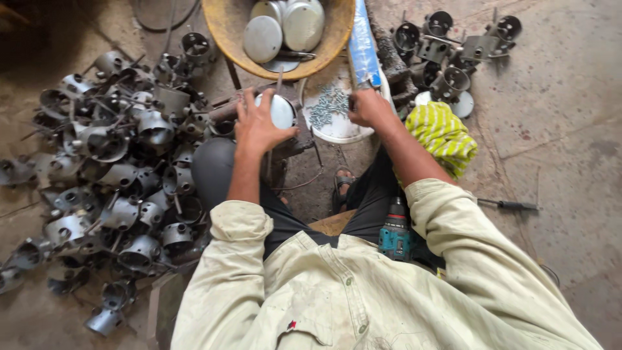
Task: The person sits on the floor in a workshop, assembling metal components. They wipe a white circular metal cover with a cloth, place it on a metal cylinder, and use a cordless drill to fasten it with screws. The person repeats this process for multiple units, handling parts from a nearby pile and a yellow basin.
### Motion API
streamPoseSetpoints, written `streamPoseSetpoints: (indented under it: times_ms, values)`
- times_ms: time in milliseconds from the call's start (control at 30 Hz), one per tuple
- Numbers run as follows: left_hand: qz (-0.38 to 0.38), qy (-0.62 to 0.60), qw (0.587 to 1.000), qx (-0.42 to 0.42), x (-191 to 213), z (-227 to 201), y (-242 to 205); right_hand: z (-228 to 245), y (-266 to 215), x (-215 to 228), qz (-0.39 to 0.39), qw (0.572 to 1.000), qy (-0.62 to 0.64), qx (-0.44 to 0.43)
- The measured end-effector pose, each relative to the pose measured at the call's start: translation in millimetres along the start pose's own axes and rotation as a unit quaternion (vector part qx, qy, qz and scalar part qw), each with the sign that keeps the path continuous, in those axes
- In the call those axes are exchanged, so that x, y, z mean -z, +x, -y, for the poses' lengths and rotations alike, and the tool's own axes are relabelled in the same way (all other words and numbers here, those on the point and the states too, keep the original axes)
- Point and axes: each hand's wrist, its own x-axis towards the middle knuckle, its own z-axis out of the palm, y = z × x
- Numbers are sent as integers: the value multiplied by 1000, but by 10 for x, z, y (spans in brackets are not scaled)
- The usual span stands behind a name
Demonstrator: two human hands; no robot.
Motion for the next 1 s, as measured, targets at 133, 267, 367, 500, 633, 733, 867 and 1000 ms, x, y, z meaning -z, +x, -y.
streamPoseSetpoints:
  times_ms: [133,267,367,500,633,733,867,1000]
  values:
    - [23,-39,998,-38,21,144,50,245,-484,679,-23,978,197,68]
    - [46,-64,994,-72,66,272,85,393,-1625,1164,97,930,344,-81]
    - [53,-75,993,-70,64,281,119,363,-2127,1055,172,883,432,-63]
    - [38,-84,992,-83,34,305,85,167,-2378,745,-36,929,352,-111]
    - [61,-81,991,-89,25,378,68,165,-2388,638,-147,980,131,-33]
    - [60,-85,990,-91,33,428,71,214,-2289,632,-137,989,52,6]
    - [48,-76,990,-108,29,433,52,279,-2115,652,-60,996,-36,51]
    - [70,-105,989,-80,55,455,41,381,-2051,594,21,996,-86,12]
